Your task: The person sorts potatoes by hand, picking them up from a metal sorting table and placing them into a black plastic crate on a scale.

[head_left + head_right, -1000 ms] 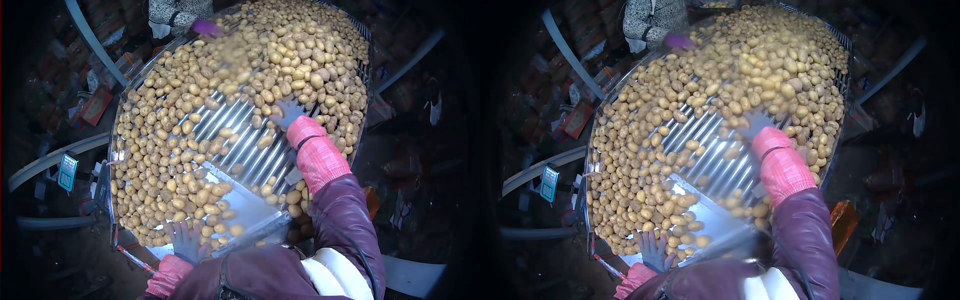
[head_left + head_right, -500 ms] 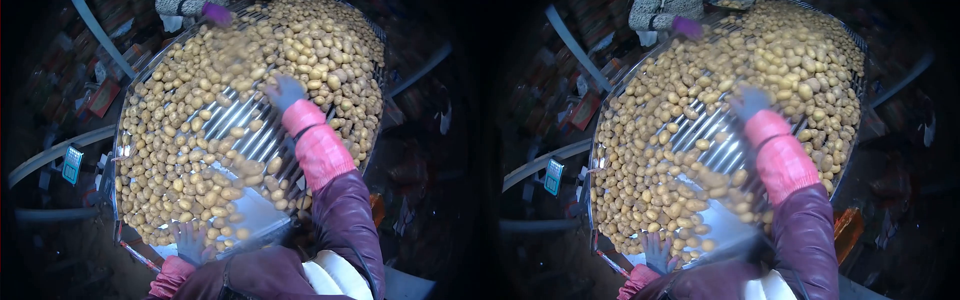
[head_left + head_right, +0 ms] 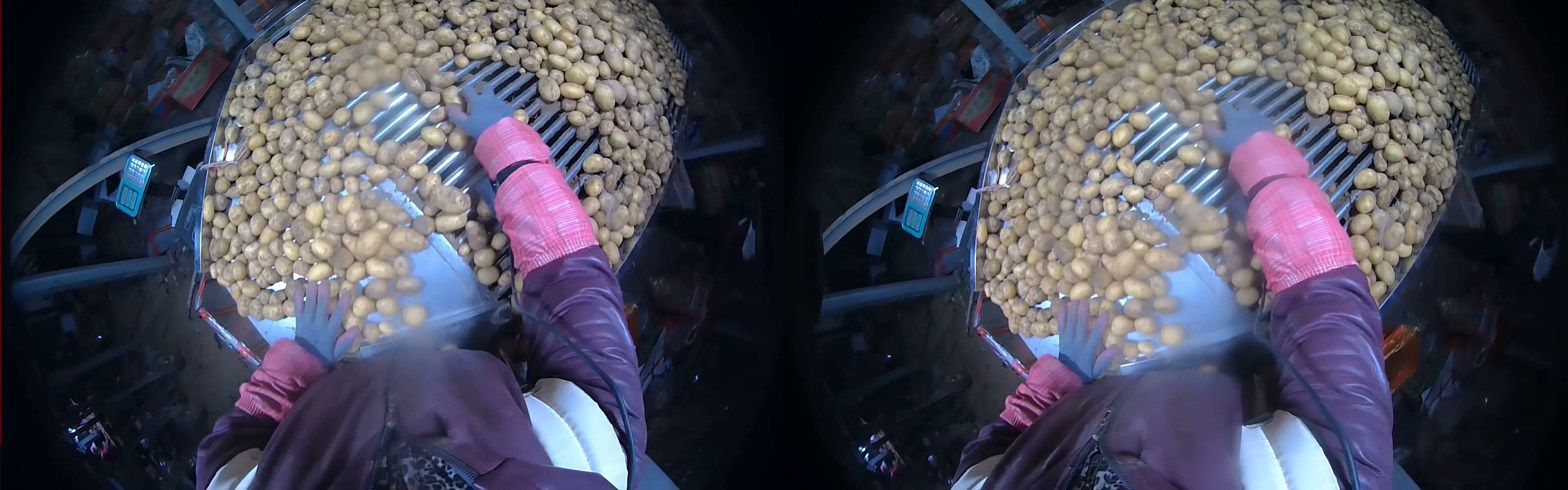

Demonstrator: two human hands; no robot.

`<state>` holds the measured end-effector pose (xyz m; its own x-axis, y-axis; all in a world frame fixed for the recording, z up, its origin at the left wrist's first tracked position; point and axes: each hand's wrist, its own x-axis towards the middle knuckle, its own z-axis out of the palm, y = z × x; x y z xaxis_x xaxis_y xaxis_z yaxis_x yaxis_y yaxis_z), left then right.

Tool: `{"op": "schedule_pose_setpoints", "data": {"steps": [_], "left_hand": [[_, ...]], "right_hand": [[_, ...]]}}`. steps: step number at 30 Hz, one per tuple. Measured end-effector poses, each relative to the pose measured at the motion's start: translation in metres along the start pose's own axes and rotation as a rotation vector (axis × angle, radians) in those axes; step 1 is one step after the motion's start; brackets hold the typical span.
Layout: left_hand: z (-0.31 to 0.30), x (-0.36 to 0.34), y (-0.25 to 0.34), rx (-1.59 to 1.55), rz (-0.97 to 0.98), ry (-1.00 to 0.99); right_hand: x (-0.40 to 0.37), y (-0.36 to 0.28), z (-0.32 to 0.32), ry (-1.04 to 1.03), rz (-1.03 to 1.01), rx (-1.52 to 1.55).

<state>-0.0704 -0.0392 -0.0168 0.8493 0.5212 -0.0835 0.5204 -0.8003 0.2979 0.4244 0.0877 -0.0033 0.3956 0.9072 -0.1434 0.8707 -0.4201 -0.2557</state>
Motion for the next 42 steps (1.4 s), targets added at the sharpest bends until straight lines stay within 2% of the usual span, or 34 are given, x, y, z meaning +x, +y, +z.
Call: {"op": "schedule_pose_setpoints", "data": {"steps": [4, 7, 8, 12, 15, 16, 18, 20, 22, 27, 30, 33, 36, 39, 42], "left_hand": [[0.002, -0.003, -0.001, 0.024, 0.008, 0.009], [0.001, -0.003, 0.000, 0.012, 0.022, 0.086], [-0.001, -0.003, 0.000, 0.022, 0.041, 0.107], [0.001, -0.003, -0.001, 0.027, 0.051, 0.161], [0.005, -0.006, -0.004, 0.065, 0.050, 0.122], [0.008, -0.007, -0.006, 0.065, 0.058, 0.161], [0.007, -0.007, -0.007, 0.064, 0.042, 0.141], [0.017, -0.006, -0.009, 0.053, 0.056, 0.170], [0.025, -0.007, -0.012, 0.038, 0.078, 0.222], [0.030, -0.008, -0.013, 0.037, 0.123, 0.254], [0.029, -0.008, -0.011, 0.044, 0.099, 0.212], [0.035, -0.008, -0.016, 0.049, 0.134, 0.243], [0.041, -0.005, -0.024, 0.059, 0.171, 0.284], [0.016, -0.011, -0.014, 0.082, 0.138, 0.252], [0.016, -0.025, -0.040, 0.218, -0.059, 0.222]], "right_hand": [[-0.044, -0.052, 0.003, -0.122, 0.012, -0.161], [-0.058, -0.052, 0.032, 0.005, -0.099, -0.126], [-0.069, -0.052, 0.043, 0.106, -0.153, -0.113], [-0.116, -0.070, 0.026, 0.173, -0.215, 0.073], [-0.161, -0.060, 0.041, 0.312, -0.249, 0.495], [-0.185, -0.068, 0.044, 0.326, -0.192, 0.936], [-0.253, -0.077, 0.013, 0.080, 0.001, 1.187], [-0.312, -0.077, -0.018, -0.028, 0.113, 1.308], [-0.371, -0.065, -0.028, 0.007, 0.148, 1.307], [-0.505, -0.021, -0.010, -0.069, 0.371, 1.485], [-0.557, -0.004, 0.032, -0.101, 0.553, 1.645], [-0.573, 0.023, 0.097, -0.293, 0.808, 1.464], [-0.550, 0.033, 0.169, -0.252, 0.726, 0.982], [-0.545, 0.026, 0.207, 0.075, 0.484, 0.831], [-0.525, -0.020, 0.112, -0.385, 0.598, 1.000]]}}
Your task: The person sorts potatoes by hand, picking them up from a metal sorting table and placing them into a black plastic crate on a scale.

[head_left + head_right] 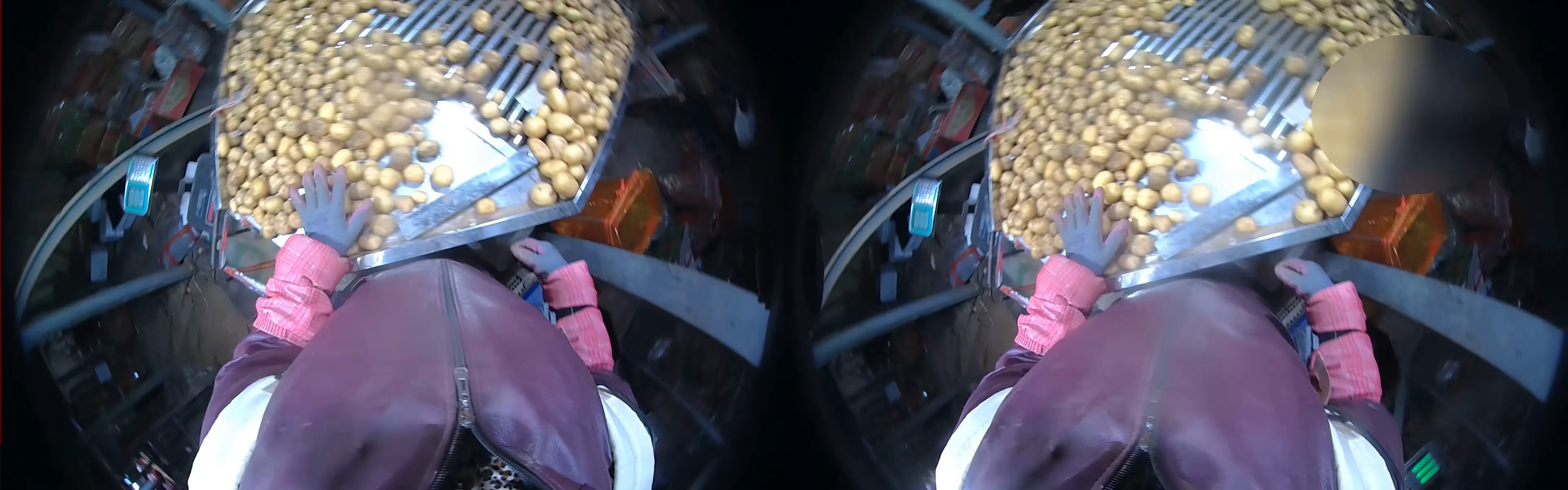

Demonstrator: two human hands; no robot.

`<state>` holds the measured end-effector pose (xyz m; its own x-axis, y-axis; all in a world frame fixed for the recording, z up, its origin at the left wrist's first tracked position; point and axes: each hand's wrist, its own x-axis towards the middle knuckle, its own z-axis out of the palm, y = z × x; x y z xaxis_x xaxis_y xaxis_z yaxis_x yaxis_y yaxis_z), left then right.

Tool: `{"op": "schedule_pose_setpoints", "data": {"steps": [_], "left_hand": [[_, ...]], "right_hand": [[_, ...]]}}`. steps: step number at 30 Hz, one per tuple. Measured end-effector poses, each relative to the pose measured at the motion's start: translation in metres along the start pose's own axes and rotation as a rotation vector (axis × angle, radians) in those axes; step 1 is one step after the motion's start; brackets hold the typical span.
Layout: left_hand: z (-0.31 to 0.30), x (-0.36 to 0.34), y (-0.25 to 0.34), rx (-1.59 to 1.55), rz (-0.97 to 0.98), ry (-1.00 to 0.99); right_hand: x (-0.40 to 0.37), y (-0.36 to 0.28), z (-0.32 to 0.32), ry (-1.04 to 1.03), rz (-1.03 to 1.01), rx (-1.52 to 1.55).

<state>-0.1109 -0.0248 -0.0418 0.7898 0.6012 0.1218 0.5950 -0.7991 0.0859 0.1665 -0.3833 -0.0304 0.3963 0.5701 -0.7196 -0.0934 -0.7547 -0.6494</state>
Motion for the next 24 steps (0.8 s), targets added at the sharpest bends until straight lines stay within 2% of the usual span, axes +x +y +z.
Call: {"op": "schedule_pose_setpoints", "data": {"steps": [1, 2, 4, 7, 8, 11, 13, 14, 16, 17, 18, 19, 20, 21, 22, 24], "left_hand": [[0.001, -0.006, -0.011, 0.040, -0.076, -0.034], [-0.005, -0.012, -0.021, -0.022, -0.151, -0.140], [-0.011, -0.024, -0.029, 0.031, -0.133, -0.174], [-0.017, -0.043, -0.036, 0.051, -0.188, -0.187], [-0.019, -0.047, -0.040, 0.044, -0.238, -0.194], [-0.024, -0.065, -0.054, 0.052, -0.380, -0.217], [-0.026, -0.074, -0.063, 0.094, -0.442, -0.189], [-0.025, -0.074, -0.066, 0.049, -0.434, -0.108], [-0.031, -0.062, -0.063, -0.041, -0.416, 0.057], [-0.049, -0.040, -0.043, -0.054, -0.348, 0.143], [-0.044, -0.023, -0.041, -0.128, -0.234, 0.118], [-0.037, -0.004, -0.030, -0.106, -0.184, 0.182], [-0.032, 0.019, -0.026, -0.123, -0.182, 0.010], [-0.026, 0.041, -0.030, -0.094, -0.214, -0.024], [-0.019, 0.060, -0.035, -0.065, -0.246, -0.061], [-0.017, 0.067, -0.044, -0.040, -0.269, -0.129]], "right_hand": [[-0.010, -0.023, -0.002, -0.119, 0.066, 0.008], [-0.015, -0.039, -0.001, -0.158, 0.014, 0.000], [-0.021, -0.067, 0.003, -0.227, -0.088, -0.006], [-0.022, -0.121, 0.008, -0.239, -0.009, -0.024], [-0.013, -0.126, 0.008, -0.279, -0.101, -0.089], [0.001, -0.143, 0.016, -0.259, -0.203, -0.128], [0.005, -0.152, 0.025, -0.228, -0.188, -0.097], [0.006, -0.158, 0.030, -0.206, -0.183, -0.079], [0.013, -0.166, 0.038, -0.211, -0.228, -0.062], [0.015, -0.171, 0.043, -0.215, -0.248, -0.056], [0.010, -0.188, 0.051, -0.205, -0.292, -0.173], [0.011, -0.198, 0.059, -0.220, -0.279, -0.220], [0.012, -0.207, 0.066, -0.233, -0.268, -0.265], [0.014, -0.213, 0.070, -0.244, -0.257, -0.310], [0.028, -0.203, 0.072, -0.225, -0.473, -0.370], [0.030, -0.208, 0.076, -0.212, -0.530, -0.489]]}}
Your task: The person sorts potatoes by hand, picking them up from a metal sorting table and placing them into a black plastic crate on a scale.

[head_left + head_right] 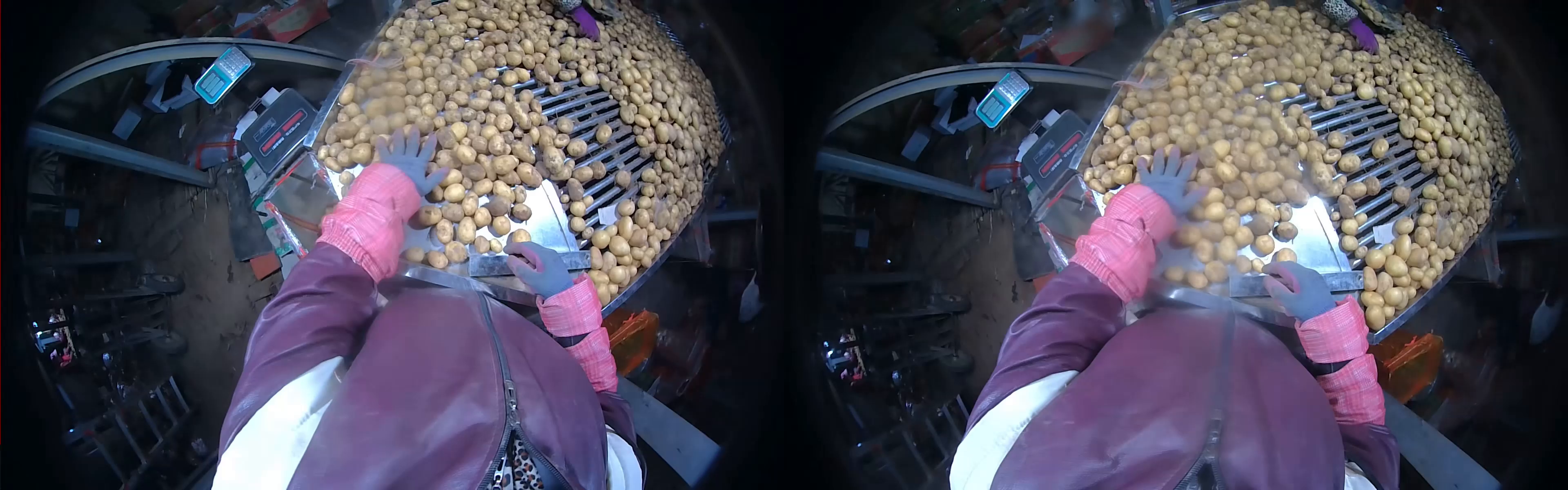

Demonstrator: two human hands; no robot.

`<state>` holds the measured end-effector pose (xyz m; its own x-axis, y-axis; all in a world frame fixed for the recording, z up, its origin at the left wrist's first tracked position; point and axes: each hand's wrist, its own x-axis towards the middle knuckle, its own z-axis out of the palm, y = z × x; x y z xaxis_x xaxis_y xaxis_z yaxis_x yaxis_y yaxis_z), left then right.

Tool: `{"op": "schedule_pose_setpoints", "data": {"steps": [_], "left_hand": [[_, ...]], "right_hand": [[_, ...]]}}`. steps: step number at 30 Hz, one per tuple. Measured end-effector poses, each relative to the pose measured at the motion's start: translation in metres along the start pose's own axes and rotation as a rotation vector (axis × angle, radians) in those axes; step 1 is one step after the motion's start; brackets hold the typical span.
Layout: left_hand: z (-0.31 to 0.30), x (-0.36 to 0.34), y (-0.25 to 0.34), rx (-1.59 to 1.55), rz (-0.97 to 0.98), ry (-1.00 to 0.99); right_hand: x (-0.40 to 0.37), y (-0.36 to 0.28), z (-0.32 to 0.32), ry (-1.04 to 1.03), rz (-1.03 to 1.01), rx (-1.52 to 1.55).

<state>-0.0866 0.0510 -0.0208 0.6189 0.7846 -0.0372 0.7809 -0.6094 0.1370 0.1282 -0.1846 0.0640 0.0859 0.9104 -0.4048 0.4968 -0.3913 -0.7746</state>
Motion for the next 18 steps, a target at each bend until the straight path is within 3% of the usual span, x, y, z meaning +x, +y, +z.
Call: {"op": "schedule_pose_setpoints", "data": {"steps": [4, 7, 10, 13, 14, 15, 16, 18], "left_hand": [[-0.001, -0.025, -0.025, -0.016, -0.056, -0.111], [-0.012, -0.055, -0.047, 0.014, -0.065, -0.198], [-0.004, -0.076, -0.068, 0.149, -0.142, -0.196], [-0.040, -0.073, -0.027, 0.027, -0.121, -0.119], [-0.036, -0.074, -0.002, -0.032, 0.011, 0.121], [-0.038, -0.064, 0.019, -0.473, 0.047, -0.025], [-0.028, -0.057, 0.037, -0.422, 0.316, 0.013], [-0.007, -0.057, 0.064, -0.327, 0.538, 0.099]], "right_hand": [[0.000, 0.018, -0.001, 0.159, -0.139, -0.045], [0.003, 0.034, -0.014, 0.432, -0.342, -0.349], [-0.001, 0.060, -0.017, 0.437, -0.261, -0.447], [0.002, 0.089, -0.012, 0.427, -0.279, -0.555], [0.004, 0.089, -0.011, 0.427, -0.286, -0.554], [0.006, 0.087, -0.010, 0.424, -0.293, -0.555], [0.006, 0.085, -0.011, 0.410, -0.296, -0.558], [0.009, 0.078, -0.014, 0.389, -0.305, -0.566]]}}
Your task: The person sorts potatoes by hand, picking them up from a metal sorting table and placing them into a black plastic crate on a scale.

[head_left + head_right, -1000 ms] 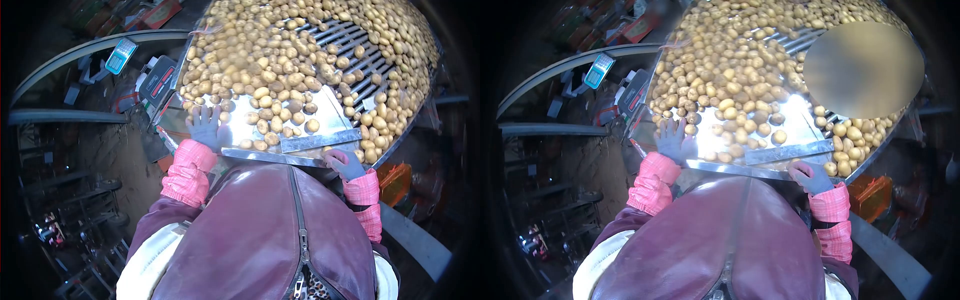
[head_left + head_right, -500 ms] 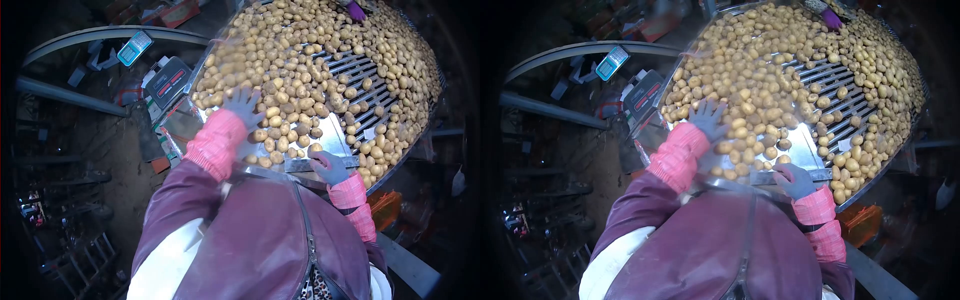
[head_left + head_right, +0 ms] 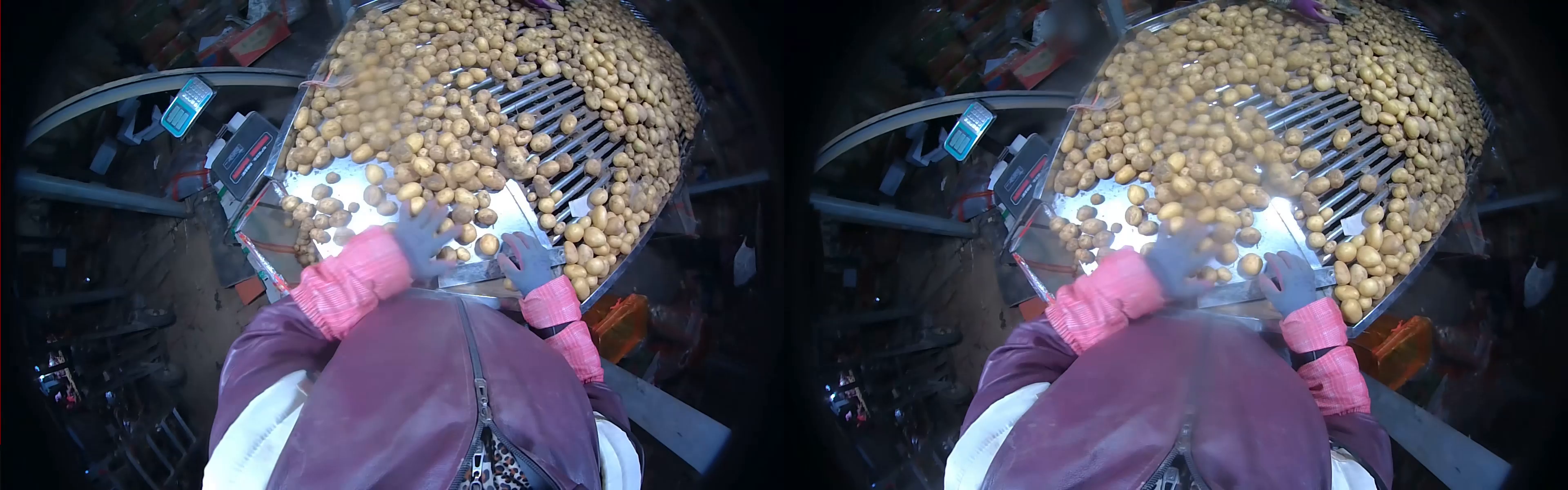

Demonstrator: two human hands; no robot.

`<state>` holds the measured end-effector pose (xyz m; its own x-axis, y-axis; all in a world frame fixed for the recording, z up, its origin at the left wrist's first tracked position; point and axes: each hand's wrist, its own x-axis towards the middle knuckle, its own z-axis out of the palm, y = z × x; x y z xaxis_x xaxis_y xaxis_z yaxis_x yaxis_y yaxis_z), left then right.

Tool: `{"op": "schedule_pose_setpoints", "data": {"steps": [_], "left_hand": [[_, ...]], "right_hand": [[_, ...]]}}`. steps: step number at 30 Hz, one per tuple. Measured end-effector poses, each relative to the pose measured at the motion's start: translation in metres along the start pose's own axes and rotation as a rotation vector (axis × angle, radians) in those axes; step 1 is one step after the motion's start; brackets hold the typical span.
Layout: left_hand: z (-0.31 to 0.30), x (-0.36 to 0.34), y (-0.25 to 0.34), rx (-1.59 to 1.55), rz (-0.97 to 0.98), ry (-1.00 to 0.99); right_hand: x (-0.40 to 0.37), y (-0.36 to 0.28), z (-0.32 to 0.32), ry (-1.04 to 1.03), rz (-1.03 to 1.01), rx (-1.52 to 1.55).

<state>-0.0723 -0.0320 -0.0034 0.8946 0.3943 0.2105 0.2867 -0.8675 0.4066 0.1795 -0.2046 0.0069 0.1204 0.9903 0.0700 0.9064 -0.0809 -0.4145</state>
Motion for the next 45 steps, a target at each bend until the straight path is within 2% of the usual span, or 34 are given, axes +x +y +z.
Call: {"op": "schedule_pose_setpoints", "data": {"steps": [1, 4, 7, 10, 13, 17, 19, 20, 22, 24, 26, 28, 30, 31, 32, 33, 34, 37, 38, 41, 42, 45], "left_hand": [[0.010, 0.003, 0.005, 0.045, 0.121, 0.009], [0.011, -0.002, -0.012, 0.078, 0.000, -0.154], [0.005, -0.009, -0.029, 0.106, -0.143, -0.224], [-0.039, -0.004, -0.027, 0.226, -0.382, -0.348], [-0.016, -0.032, -0.068, 0.332, -0.389, -0.196], [-0.034, -0.028, -0.076, 0.333, -0.589, -0.288], [-0.049, -0.013, -0.064, 0.311, -0.711, -0.380], [-0.047, -0.012, -0.060, 0.169, -0.642, -0.218], [-0.041, -0.011, -0.050, -0.115, -0.502, 0.101], [-0.036, -0.001, -0.028, -0.737, -0.661, 0.102], [-0.037, 0.016, -0.004, -1.320, -0.806, 0.137], [-0.043, 0.028, 0.014, -1.858, -0.949, 0.200], [-0.031, 0.025, 0.011, -2.047, -0.932, 0.196], [-0.026, 0.024, 0.011, -2.144, -0.919, 0.196], [-0.024, 0.022, 0.010, -2.090, -1.149, 0.240], [-0.017, 0.016, 0.006, -2.077, -1.127, 0.219], [-0.008, 0.009, -0.001, -2.062, -1.102, 0.202], [-0.007, 0.004, -0.001, -2.036, -1.101, 0.186], [-0.011, 0.007, 0.002, -2.031, -1.109, 0.181], [-0.022, 0.008, 0.006, -1.893, -1.182, 0.192], [-0.020, 0.001, 0.005, -1.847, -1.065, 0.174], [-0.022, 0.003, 0.004, -1.820, -0.798, 0.147]], "right_hand": [[0.003, -0.003, -0.003, -0.018, -0.004, 0.011], [0.002, -0.006, -0.013, -0.065, 0.006, -0.007], [0.005, 0.001, -0.016, -0.117, 0.041, 0.067], [0.023, 0.016, -0.013, 0.004, -0.005, -0.005], [0.067, 0.033, -0.020, 0.133, -0.017, -0.050], [0.129, 0.065, -0.006, 0.253, 0.054, -0.103], [0.147, 0.063, -0.005, 0.122, -0.011, -0.216], [0.151, 0.062, -0.005, 0.053, -0.041, -0.271], [0.151, 0.065, -0.005, 0.108, 0.013, -0.131], [0.147, 0.062, -0.005, 0.235, 0.011, 0.062], [0.132, 0.014, -0.010, 0.161, 0.030, 0.556], [0.123, -0.003, -0.006, 0.132, -0.006, 0.715], [0.120, -0.004, 0.002, 0.159, -0.108, 0.537], [0.124, 0.003, 0.005, 0.131, -0.136, 0.318], [0.128, 0.015, 0.008, 0.101, -0.160, 0.101], [0.132, 0.023, 0.014, 0.070, -0.186, -0.116], [0.134, 0.022, 0.024, 0.178, -0.239, -0.231], [0.162, 0.029, 0.037, -0.032, -0.073, -0.372], [0.167, 0.032, 0.042, 0.041, -0.080, -0.366], [0.174, 0.043, 0.039, 0.043, -0.147, -0.293], [0.169, 0.035, 0.023, -0.001, -0.091, -0.119], [0.155, 0.022, 0.023, 0.260, -0.048, 0.286]]}}
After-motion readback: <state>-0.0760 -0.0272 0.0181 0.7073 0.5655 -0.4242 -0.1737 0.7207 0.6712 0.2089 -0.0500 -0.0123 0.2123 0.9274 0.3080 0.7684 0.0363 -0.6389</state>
